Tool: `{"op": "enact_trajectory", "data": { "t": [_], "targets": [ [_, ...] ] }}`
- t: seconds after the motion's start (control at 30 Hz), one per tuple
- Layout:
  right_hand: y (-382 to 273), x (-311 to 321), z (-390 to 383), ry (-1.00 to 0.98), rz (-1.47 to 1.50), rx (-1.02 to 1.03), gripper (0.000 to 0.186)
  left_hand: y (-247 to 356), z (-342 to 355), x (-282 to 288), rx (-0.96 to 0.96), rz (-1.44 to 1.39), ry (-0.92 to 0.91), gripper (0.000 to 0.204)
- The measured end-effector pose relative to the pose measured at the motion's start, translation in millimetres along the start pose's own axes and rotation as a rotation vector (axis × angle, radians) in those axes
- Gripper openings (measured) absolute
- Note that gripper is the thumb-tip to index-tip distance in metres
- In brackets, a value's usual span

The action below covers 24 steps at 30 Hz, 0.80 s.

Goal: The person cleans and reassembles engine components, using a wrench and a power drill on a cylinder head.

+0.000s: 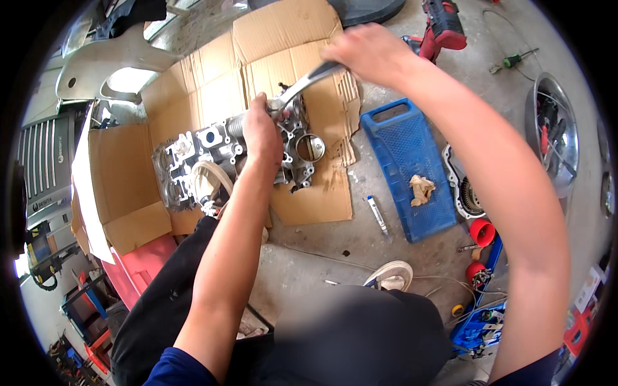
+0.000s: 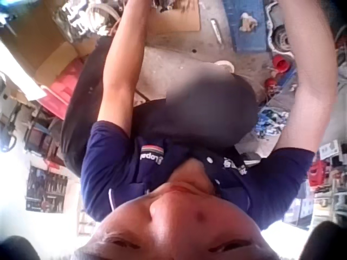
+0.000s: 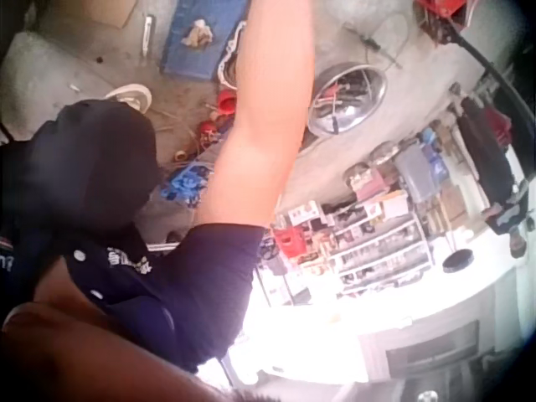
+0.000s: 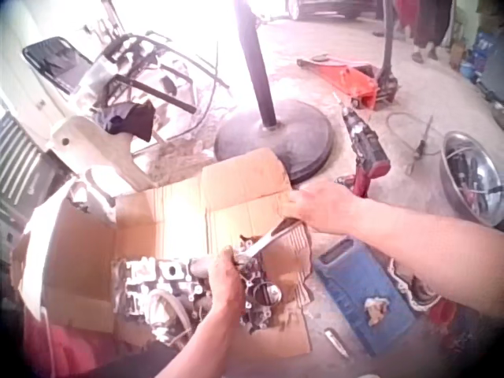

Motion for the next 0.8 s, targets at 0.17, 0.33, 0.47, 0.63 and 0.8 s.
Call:
{"op": "enact_trajectory", "data": {
  "t": [0.17, 0.33, 0.47, 0.63, 0.8],
  "targets": [
    [-0.5, -38.9, 69.4, 0.251, 0.004, 0.005, 0.017, 11.0, 8.6, 6.7, -0.068, 0.142, 0.173, 0.047],
    [-16.3, 7.9, 47.5, 0.145, -0.100, -0.119, 0.021, 51.4, 63.4, 7.1, -0.040, 0.081, -0.101, 0.025],
    [-36.6, 14.6, 5.6, 0.014, -0.124, -0.286, 0.017, 23.7, 83.4, -16.6, -0.028, 0.163, -0.370, 0.022],
    [-101.1, 23.5, -10.7, -0.265, 0.153, -0.625, 0.018, 9.4, 124.7, 2.0, -0.213, 0.313, -0.588, 0.019],
    [-193.8, 18.1, -22.2, -0.001, 0.868, -1.031, 0.045, 31.5, 93.1, -24.0, 0.171, 0.322, -0.892, 0.018]
  ]
}}
Point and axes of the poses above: each hand's wrist, its own z-axis towards the middle knuckle, its own x-axis out of the back of the hand, y = z × x, the point moved 1 cm from there along z, towards the middle knuckle, and after that the axes turned 14 degrees about y, right-handed, at the moved point
